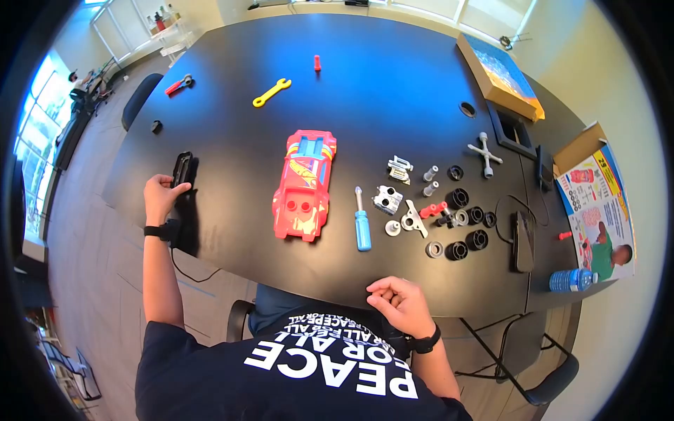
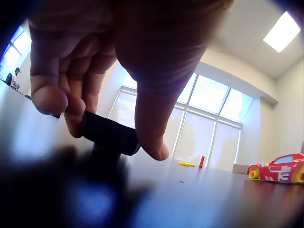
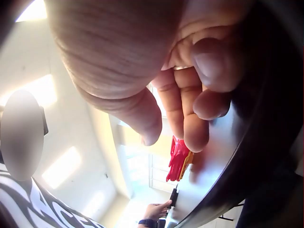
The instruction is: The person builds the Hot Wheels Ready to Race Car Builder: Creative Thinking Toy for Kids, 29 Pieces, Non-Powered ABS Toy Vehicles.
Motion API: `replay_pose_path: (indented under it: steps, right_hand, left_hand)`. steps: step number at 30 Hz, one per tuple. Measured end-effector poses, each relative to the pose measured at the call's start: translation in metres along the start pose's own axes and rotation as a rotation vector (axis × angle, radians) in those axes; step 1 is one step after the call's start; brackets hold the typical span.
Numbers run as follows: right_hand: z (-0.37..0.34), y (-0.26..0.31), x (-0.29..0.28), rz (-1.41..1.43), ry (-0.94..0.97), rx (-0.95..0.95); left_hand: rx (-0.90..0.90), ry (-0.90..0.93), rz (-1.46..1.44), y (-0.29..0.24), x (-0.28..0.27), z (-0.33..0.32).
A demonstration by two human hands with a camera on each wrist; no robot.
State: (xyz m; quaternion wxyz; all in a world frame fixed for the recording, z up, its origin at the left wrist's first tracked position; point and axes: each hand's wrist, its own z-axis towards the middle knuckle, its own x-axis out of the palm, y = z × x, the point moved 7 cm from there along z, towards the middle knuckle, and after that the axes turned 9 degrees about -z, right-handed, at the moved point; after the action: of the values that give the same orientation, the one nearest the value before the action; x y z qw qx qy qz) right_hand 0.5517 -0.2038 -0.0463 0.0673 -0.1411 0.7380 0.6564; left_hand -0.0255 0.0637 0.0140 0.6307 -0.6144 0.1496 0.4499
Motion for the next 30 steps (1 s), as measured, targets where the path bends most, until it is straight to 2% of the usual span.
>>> replay_pose_path:
  steps: [2,3,4,6,8,9,10,12,14,16,18,19,23,26,30]
  right_hand:
    - [0.0,0.002,-0.002,-0.009,-0.017,0.002]
    - [0.0,0.004,-0.002,-0.021,-0.015,-0.01]
    - [0.0,0.004,-0.002,-0.033,-0.014,-0.019]
    - [0.002,0.002,-0.003,-0.02,-0.035,-0.003]
    - [0.005,0.005,-0.003,-0.056,-0.058,-0.024]
    - [0.007,0.004,-0.003,-0.067,-0.072,-0.032]
    - [0.008,0.003,-0.004,-0.062,-0.083,-0.016]
    - [0.008,0.006,-0.005,-0.088,-0.085,-0.047]
    - [0.005,0.008,-0.005,-0.076,-0.105,-0.043]
    - [0.001,0.009,-0.008,-0.087,-0.163,-0.067]
    - [-0.003,0.011,-0.009,-0.106,-0.192,-0.085]
    - [-0.004,0.013,-0.01,-0.128,-0.215,-0.109]
    - [-0.002,0.019,-0.009,-0.175,-0.236,-0.16]
    - [-0.001,0.021,-0.009,-0.179,-0.225,-0.171]
    - [0.003,0.021,-0.009,-0.175,-0.202,-0.178]
  left_hand:
    - [0.132,-0.094,0.223,-0.013,-0.006,-0.01]
    - [0.267,-0.204,0.367,-0.021,-0.008,-0.019]
    - [0.279,-0.191,0.362,-0.031,-0.004,-0.023]
    - [0.396,-0.161,-0.012,-0.085,-0.007,-0.046]
    - [0.332,0.045,-0.221,-0.152,0.01,-0.082]
    - [0.356,0.102,-0.251,-0.173,0.025,-0.095]
    - [0.5,0.15,-0.255,-0.188,0.047,-0.104]
    - [0.477,0.282,-0.151,-0.229,0.079,-0.131]
    - [0.585,0.345,0.123,-0.253,0.107,-0.147]
    - [0.648,0.368,0.209,-0.268,0.125,-0.15]
    - [0.569,0.463,0.441,-0.279,0.141,-0.151]
    - [0.576,0.478,0.471,-0.283,0.149,-0.149]
    - [0.51,0.617,0.465,-0.281,0.162,-0.146]
    - [0.552,0.596,0.455,-0.276,0.164,-0.145]
    - [0.497,0.681,0.429,-0.278,0.164,-0.144]
